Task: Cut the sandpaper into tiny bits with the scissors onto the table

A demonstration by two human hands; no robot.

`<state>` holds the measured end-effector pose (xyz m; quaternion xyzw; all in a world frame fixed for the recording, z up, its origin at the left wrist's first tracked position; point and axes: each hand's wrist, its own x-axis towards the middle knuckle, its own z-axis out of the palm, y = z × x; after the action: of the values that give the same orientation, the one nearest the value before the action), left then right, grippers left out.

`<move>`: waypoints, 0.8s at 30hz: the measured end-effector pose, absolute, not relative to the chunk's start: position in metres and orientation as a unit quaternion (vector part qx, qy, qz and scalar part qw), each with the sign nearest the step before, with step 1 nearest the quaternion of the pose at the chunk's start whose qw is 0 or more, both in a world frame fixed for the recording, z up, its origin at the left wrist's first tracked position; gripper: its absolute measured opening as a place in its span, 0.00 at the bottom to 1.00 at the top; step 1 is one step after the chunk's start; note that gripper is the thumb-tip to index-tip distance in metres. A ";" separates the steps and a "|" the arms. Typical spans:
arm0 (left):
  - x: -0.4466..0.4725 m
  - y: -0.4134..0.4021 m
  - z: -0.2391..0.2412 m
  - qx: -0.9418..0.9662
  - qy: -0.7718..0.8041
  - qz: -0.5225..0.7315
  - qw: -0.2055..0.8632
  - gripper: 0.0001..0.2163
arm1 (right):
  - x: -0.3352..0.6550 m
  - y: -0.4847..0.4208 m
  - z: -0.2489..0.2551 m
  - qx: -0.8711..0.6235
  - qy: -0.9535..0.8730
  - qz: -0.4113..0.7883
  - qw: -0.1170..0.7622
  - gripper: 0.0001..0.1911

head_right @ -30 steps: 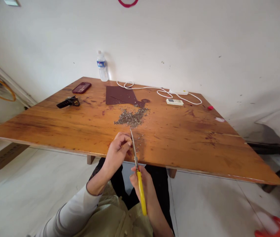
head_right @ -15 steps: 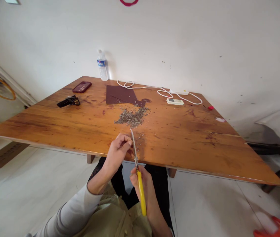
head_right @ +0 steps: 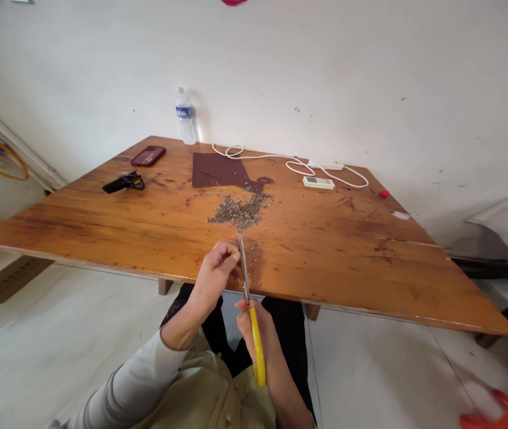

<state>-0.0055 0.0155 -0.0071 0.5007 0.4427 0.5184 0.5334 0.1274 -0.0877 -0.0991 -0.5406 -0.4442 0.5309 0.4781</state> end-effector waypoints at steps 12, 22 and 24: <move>-0.004 0.015 -0.007 0.504 0.434 0.521 0.536 0.11 | 0.128 -0.090 -0.109 -0.556 -0.410 0.534 0.488 0.32; 0.000 0.022 -0.015 0.501 0.451 0.521 0.523 0.09 | 0.128 -0.086 -0.108 -0.544 -0.375 0.577 0.481 0.36; 0.001 0.025 -0.016 0.504 0.457 0.520 0.517 0.09 | 0.126 -0.085 -0.101 -0.526 -0.355 0.617 0.466 0.38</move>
<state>0.0011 0.0246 -0.0162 0.5043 0.4565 0.5199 0.5166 0.1263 -0.0849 -0.1010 -0.5261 -0.3547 0.6166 0.4661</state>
